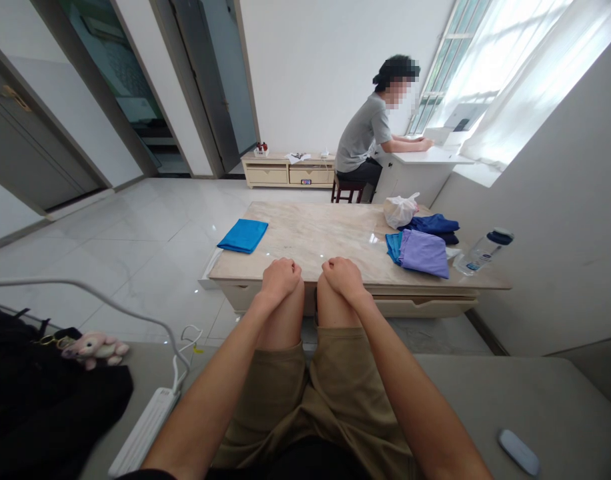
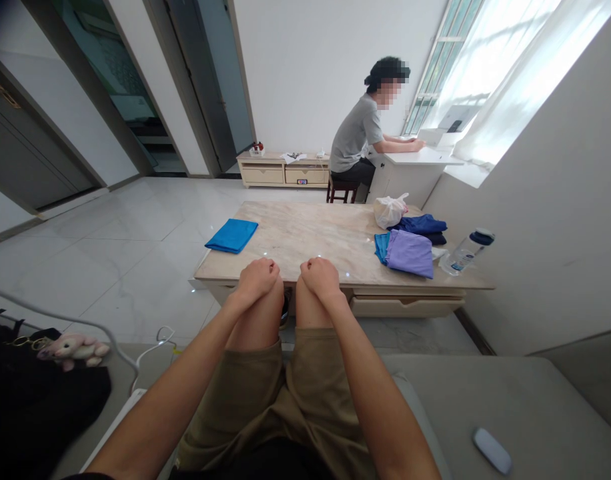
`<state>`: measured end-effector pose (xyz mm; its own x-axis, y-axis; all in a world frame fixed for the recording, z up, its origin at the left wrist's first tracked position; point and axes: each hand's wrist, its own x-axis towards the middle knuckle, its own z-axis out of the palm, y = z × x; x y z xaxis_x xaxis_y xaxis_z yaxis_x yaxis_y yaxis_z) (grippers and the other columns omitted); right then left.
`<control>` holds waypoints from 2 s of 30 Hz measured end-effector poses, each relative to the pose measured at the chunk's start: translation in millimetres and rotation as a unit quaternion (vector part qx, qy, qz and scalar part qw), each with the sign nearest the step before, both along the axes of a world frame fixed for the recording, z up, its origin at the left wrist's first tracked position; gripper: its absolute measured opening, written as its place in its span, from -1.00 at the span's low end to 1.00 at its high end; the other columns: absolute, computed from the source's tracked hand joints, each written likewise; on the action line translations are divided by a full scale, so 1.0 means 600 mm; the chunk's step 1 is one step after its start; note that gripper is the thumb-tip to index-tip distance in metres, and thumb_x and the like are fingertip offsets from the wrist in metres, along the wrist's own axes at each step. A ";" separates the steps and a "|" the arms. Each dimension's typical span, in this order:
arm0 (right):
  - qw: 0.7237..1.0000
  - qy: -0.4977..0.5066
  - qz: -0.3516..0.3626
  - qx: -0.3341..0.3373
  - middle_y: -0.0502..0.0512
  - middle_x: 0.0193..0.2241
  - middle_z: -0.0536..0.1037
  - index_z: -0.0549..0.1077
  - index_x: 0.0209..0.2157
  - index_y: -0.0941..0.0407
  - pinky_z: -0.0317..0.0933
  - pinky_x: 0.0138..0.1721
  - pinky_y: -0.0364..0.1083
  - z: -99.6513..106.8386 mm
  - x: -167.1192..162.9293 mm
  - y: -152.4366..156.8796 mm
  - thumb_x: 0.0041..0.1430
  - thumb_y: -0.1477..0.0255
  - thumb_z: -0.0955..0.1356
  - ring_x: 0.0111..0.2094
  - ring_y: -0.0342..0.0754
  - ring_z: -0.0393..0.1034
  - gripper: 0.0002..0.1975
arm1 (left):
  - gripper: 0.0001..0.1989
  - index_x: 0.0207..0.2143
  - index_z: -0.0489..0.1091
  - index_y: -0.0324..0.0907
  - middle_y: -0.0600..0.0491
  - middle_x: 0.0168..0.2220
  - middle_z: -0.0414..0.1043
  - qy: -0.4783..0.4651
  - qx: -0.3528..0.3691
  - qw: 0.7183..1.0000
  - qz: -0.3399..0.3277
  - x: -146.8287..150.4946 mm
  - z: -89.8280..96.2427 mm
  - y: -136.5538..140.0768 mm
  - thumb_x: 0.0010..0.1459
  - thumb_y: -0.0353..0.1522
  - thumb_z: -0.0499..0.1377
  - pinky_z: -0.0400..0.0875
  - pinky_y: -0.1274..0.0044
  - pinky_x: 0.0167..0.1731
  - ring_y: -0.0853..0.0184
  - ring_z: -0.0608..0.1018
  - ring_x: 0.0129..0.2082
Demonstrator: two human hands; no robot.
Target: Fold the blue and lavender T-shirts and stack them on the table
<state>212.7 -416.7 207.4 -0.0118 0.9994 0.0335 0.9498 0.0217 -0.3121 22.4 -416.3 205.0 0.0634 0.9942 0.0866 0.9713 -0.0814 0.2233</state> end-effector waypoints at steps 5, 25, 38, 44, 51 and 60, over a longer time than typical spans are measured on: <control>1.000 -0.002 -0.002 -0.003 0.37 0.03 0.72 0.74 -0.04 0.19 0.27 0.09 -0.10 0.000 0.000 0.001 0.51 0.37 0.21 0.07 0.10 0.60 -0.54 | -0.57 -0.12 0.68 -0.18 -0.21 -0.01 0.69 0.003 0.000 1.000 0.000 0.000 0.001 -0.001 0.47 -0.29 -0.02 0.52 0.38 -0.05 0.04 0.70 0.01; 1.000 0.004 -0.003 0.004 0.38 0.01 0.72 0.75 -0.07 0.19 0.27 0.08 -0.10 -0.001 0.000 0.000 0.50 0.37 0.21 0.06 0.11 0.60 -0.55 | -0.58 -0.14 0.67 -0.14 -0.18 0.00 0.69 -0.001 0.005 1.000 0.001 -0.003 -0.005 0.002 0.48 -0.28 -0.01 0.51 0.39 -0.04 0.06 0.69 0.02; 1.000 0.000 0.001 0.006 0.39 0.05 0.71 0.74 -0.03 0.19 0.27 0.10 -0.09 -0.004 0.003 0.001 0.51 0.37 0.21 0.08 0.13 0.60 -0.54 | -0.58 -0.13 0.67 -0.14 -0.18 0.00 0.69 0.003 0.004 1.000 0.007 -0.008 -0.006 0.001 0.47 -0.28 0.00 0.50 0.41 -0.02 0.08 0.69 0.03; 1.000 0.003 -0.002 0.009 0.36 0.02 0.72 0.74 -0.06 0.18 0.28 0.07 -0.09 -0.005 0.003 0.001 0.51 0.37 0.21 0.07 0.13 0.60 -0.55 | -0.58 -0.14 0.67 -0.15 -0.19 -0.02 0.70 0.000 0.008 1.000 0.002 -0.007 -0.007 0.002 0.47 -0.28 -0.01 0.51 0.39 -0.05 0.05 0.69 0.02; 1.000 -0.001 0.002 0.007 0.34 0.03 0.72 0.74 -0.07 0.16 0.27 0.07 -0.10 -0.004 0.003 0.001 0.51 0.37 0.21 0.07 0.12 0.60 -0.55 | -0.58 -0.13 0.67 -0.15 -0.20 0.00 0.69 -0.003 0.007 1.000 -0.001 -0.008 -0.006 0.001 0.46 -0.29 -0.01 0.52 0.38 -0.04 0.05 0.69 0.02; 1.000 -0.001 0.001 0.011 0.35 0.00 0.73 0.75 -0.10 0.17 0.28 0.05 -0.11 -0.003 0.003 0.000 0.51 0.37 0.21 0.05 0.12 0.61 -0.55 | -0.59 -0.16 0.66 -0.16 -0.19 -0.01 0.70 -0.001 0.011 1.000 -0.005 -0.010 -0.007 0.001 0.47 -0.29 -0.01 0.50 0.40 -0.05 0.07 0.69 0.00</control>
